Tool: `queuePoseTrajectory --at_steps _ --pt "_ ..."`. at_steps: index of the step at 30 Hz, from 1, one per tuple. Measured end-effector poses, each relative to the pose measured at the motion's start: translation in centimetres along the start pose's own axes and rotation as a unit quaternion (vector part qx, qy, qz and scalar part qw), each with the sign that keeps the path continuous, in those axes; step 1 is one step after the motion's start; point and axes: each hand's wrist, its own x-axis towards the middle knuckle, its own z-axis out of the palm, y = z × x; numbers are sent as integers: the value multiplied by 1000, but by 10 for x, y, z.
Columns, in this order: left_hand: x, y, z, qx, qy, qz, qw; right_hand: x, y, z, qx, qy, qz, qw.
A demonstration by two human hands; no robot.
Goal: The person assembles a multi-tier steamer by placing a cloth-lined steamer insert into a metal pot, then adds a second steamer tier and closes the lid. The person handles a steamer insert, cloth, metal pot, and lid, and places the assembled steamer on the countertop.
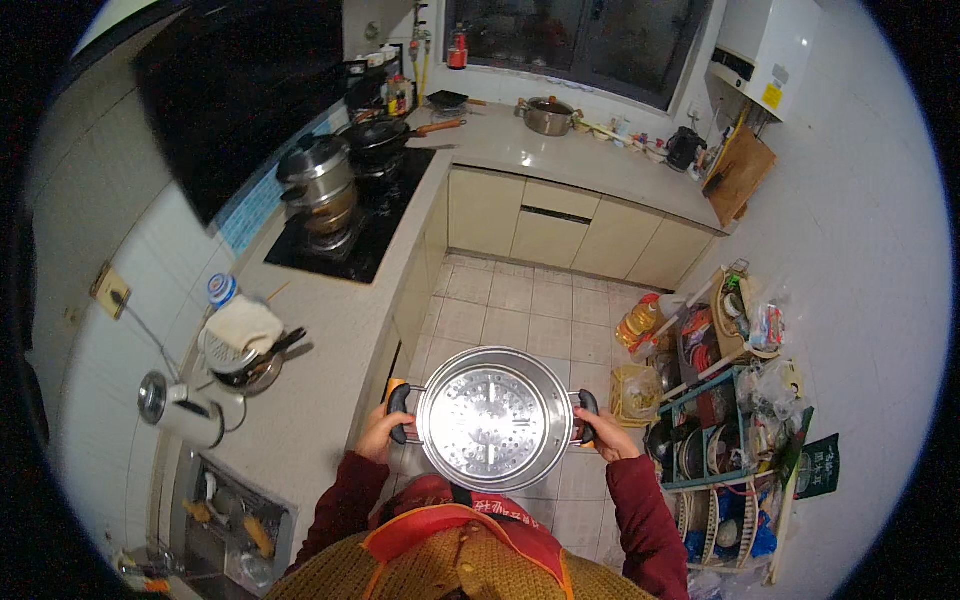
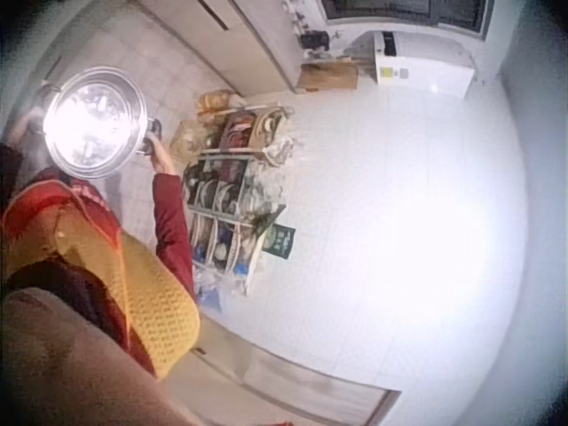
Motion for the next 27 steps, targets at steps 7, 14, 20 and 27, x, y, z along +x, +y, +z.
queuePoseTrajectory --at_steps 7,14,20,27 --pt "169 39 35 3 13 -11 1000 126 -48 -53 265 -105 60 957" --pt "368 99 116 -112 -28 -61 991 249 -166 -108 261 -87 -77 958" --pt "511 140 213 -81 -117 -107 984 290 -232 -162 204 -27 -116 972" --pt "666 168 324 -46 -162 -107 980 407 -307 -248 225 63 -147 961"
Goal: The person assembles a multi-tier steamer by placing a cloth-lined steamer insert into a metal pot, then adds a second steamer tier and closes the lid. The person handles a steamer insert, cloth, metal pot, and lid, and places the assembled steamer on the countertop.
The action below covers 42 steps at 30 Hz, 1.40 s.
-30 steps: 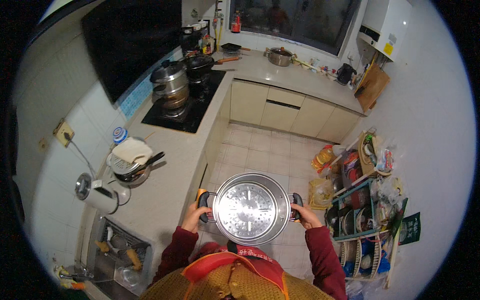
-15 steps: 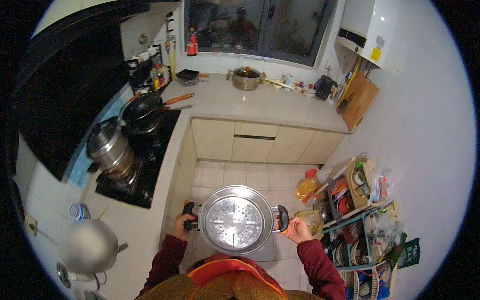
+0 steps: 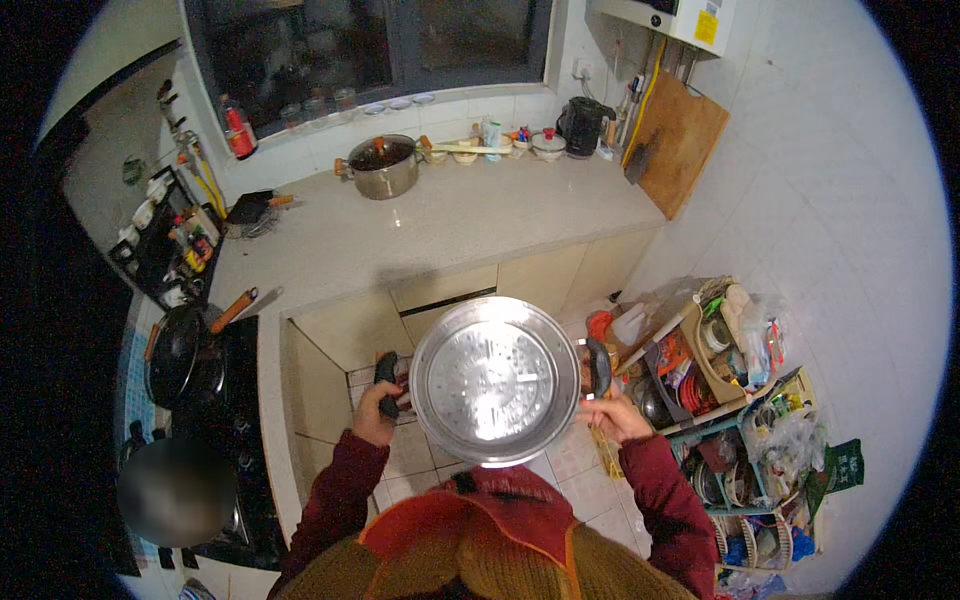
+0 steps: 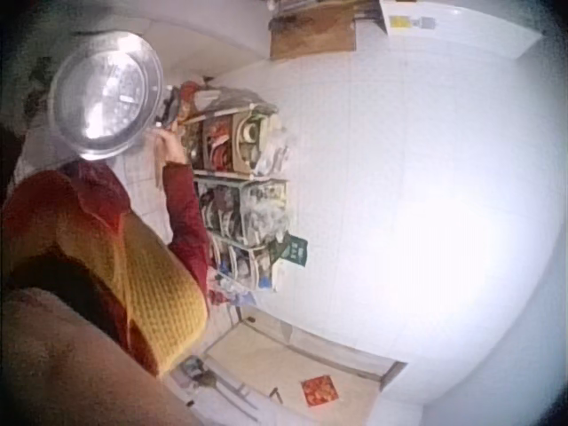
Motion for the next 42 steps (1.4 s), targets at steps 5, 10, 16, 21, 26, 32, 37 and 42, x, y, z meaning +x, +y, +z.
queuePoseTrajectory --at_steps 5,10,16,21,26,32,37,42 --pt "117 53 50 28 55 27 998 116 -88 -7 -44 -75 -5 996" --pt "200 115 45 66 43 73 994 225 -163 12 95 -119 114 982" --pt "294 199 33 87 93 2 992 348 -169 32 34 -94 125 987" --pt "376 239 9 95 63 -21 993 434 -188 53 38 -128 151 979" --pt "472 280 -3 105 36 -74 991 480 -209 78 -43 -97 186 977" --pt "564 301 15 123 -12 -115 986 520 -215 75 16 -103 185 977" --pt "612 303 44 207 -16 -89 974 582 -219 55 21 79 241 967" --pt "632 309 58 211 8 -83 974 621 -235 30 -13 62 211 975"
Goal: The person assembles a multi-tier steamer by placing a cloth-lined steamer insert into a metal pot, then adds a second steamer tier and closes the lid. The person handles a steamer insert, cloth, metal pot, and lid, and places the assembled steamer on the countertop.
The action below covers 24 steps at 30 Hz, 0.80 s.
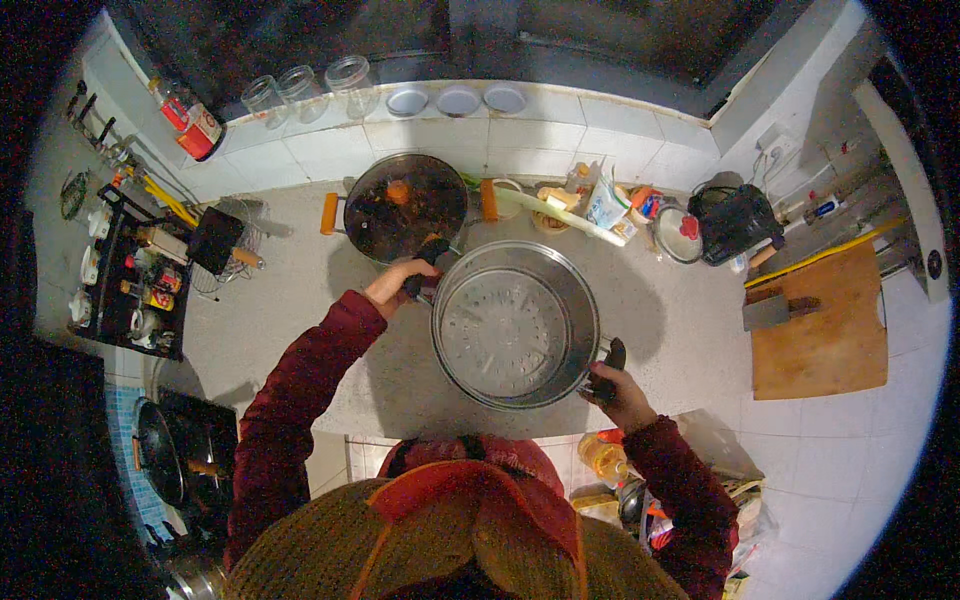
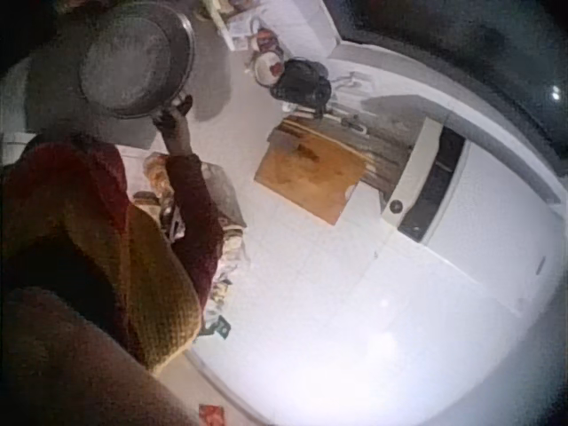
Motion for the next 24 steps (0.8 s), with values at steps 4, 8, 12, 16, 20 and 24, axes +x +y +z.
queuePoseTrajectory --at_steps 4,8,12,16,20,24 --pt "17 11 -1 14 -28 6 1000 16 -11 -11 7 5 22 1000" --pt "30 14 -1 63 15 55 996 29 -9 -7 38 -11 1 999" --pt "49 19 -10 75 23 20 997 27 -11 -5 35 9 -20 999" --pt "82 34 -27 325 191 261 889 17 -11 -14 57 39 -30 997" --pt "104 54 -66 684 349 253 589 3 -7 -24 76 85 -53 992" --pt "138 54 -76 659 307 184 661 -15 -9 -24 90 107 -81 987"
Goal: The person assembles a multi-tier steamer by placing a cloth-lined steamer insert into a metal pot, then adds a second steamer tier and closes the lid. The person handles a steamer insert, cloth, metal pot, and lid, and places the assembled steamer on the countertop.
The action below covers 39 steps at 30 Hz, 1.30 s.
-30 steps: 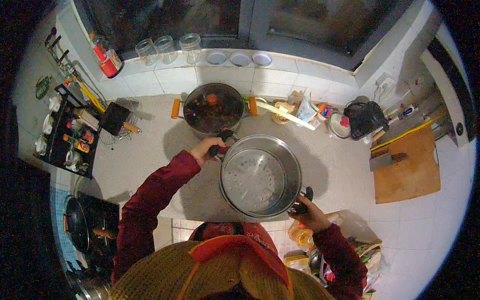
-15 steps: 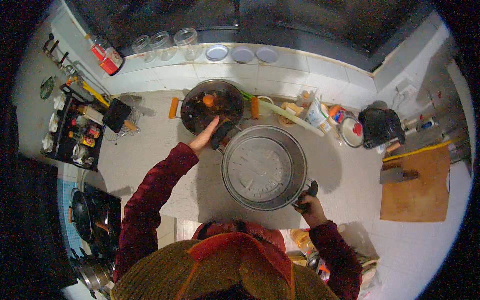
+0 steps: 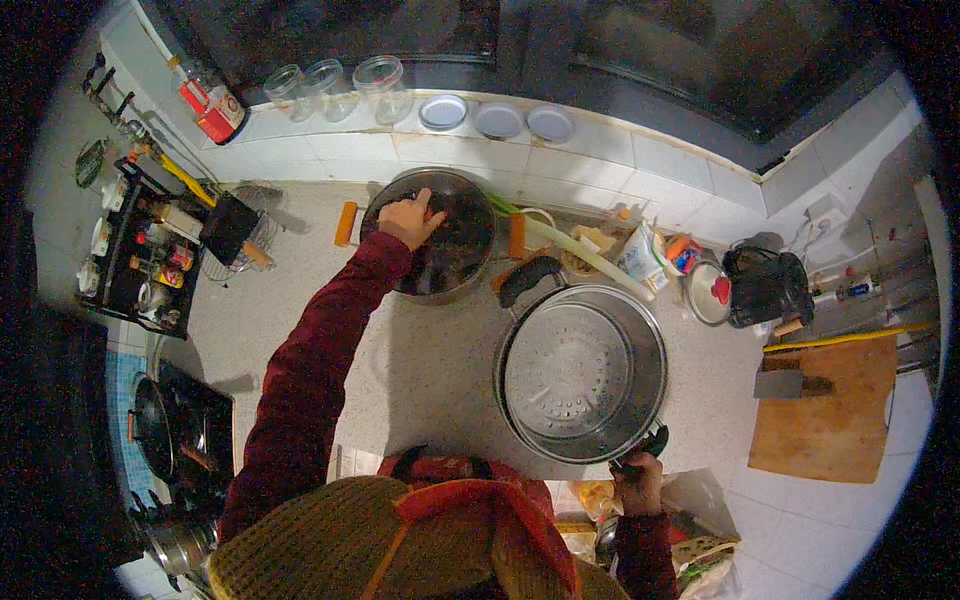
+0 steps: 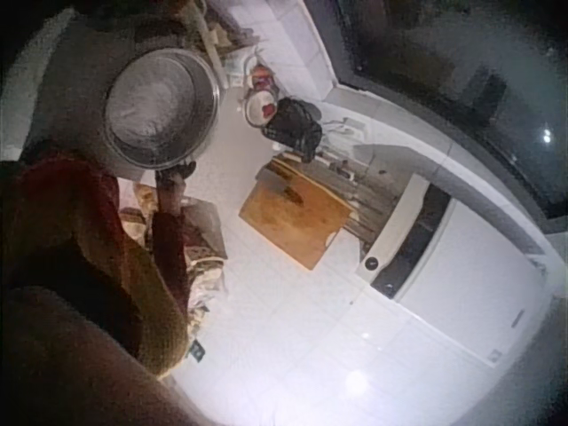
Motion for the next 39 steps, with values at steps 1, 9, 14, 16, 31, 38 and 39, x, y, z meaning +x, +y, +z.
queuePoseTrajectory --at_steps 1,9,14,16,31,38,39 --pt "1 -1 6 2 9 -2 1000 -5 -2 0 -2 1 -3 1000" --pt "-10 -31 -40 -97 132 1 986 -23 -8 -1 21 62 -70 995" --pt "-83 -79 -121 -267 265 -16 926 -9 -34 20 17 -27 -92 995" --pt "-122 -99 -141 -308 263 -100 909 11 -49 46 6 -49 -84 995" --pt "-318 -169 -107 -422 365 -277 782 213 -24 275 -132 -284 64 947" --pt "-330 -177 -97 -377 344 -328 795 244 -13 279 -165 -298 88 936" --pt "-328 -177 -97 -374 341 -328 798 243 -13 279 -169 -297 82 936"
